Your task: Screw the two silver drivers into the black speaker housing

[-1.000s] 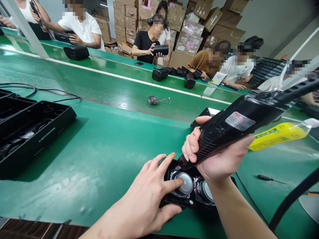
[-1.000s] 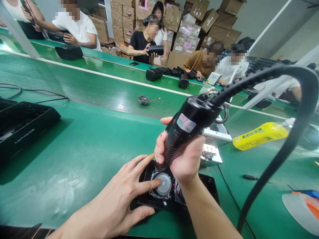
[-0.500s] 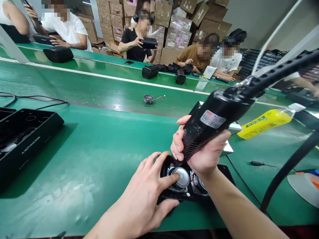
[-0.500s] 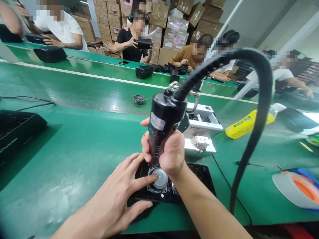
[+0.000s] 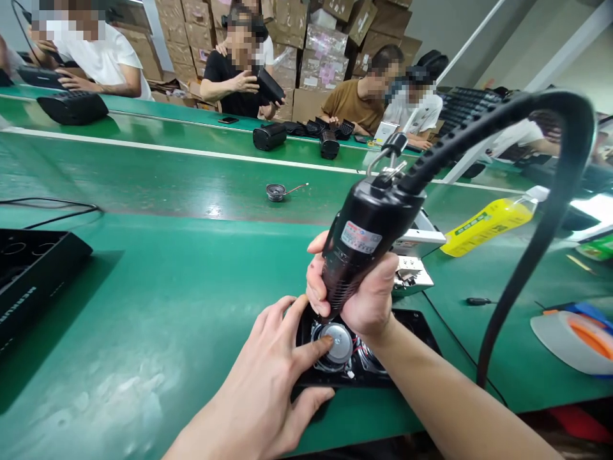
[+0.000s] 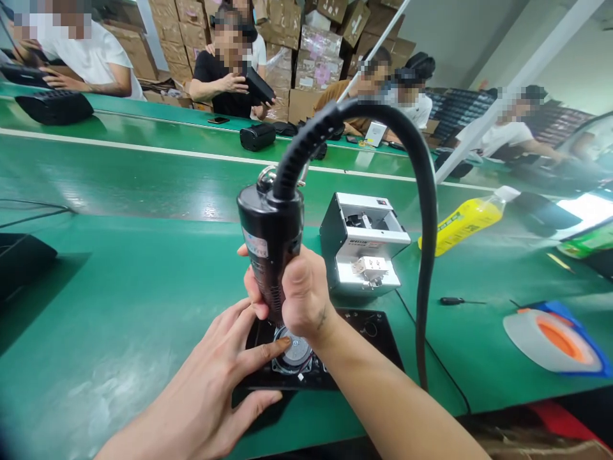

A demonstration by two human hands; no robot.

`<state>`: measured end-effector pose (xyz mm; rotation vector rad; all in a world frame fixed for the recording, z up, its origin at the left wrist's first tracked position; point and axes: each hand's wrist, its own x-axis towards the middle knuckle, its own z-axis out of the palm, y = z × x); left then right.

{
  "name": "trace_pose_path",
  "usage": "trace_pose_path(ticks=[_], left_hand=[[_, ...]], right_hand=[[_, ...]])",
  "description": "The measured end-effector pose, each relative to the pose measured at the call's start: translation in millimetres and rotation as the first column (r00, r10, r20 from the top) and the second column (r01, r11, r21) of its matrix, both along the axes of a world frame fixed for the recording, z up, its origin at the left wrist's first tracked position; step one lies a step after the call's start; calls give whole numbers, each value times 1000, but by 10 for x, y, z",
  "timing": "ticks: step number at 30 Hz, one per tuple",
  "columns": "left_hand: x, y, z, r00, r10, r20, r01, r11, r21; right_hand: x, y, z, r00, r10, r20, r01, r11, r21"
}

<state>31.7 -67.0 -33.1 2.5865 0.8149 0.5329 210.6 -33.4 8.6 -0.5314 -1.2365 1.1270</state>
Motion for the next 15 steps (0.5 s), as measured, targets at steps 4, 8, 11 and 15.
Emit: trace_pose_path(ticks=[4,8,11,15], left_hand=[[13,-6,29,1000,-3,12,3,1000,10],[22,-14,55,999,17,32,-17,1000,-5],[17,-19,-55,998,40,40,-40,999,-22],[-24,-9,-300,995,38,90,-39,999,7]], right_hand=[[0,4,-4,1000,7,15,-7,1000,-5],[-9,29,-27,1000,-29,-5,29,999,-14],[10,55,13,998,-49,-30,49,999,-7],[129,10,268,967,-199,-162,203,979,8]])
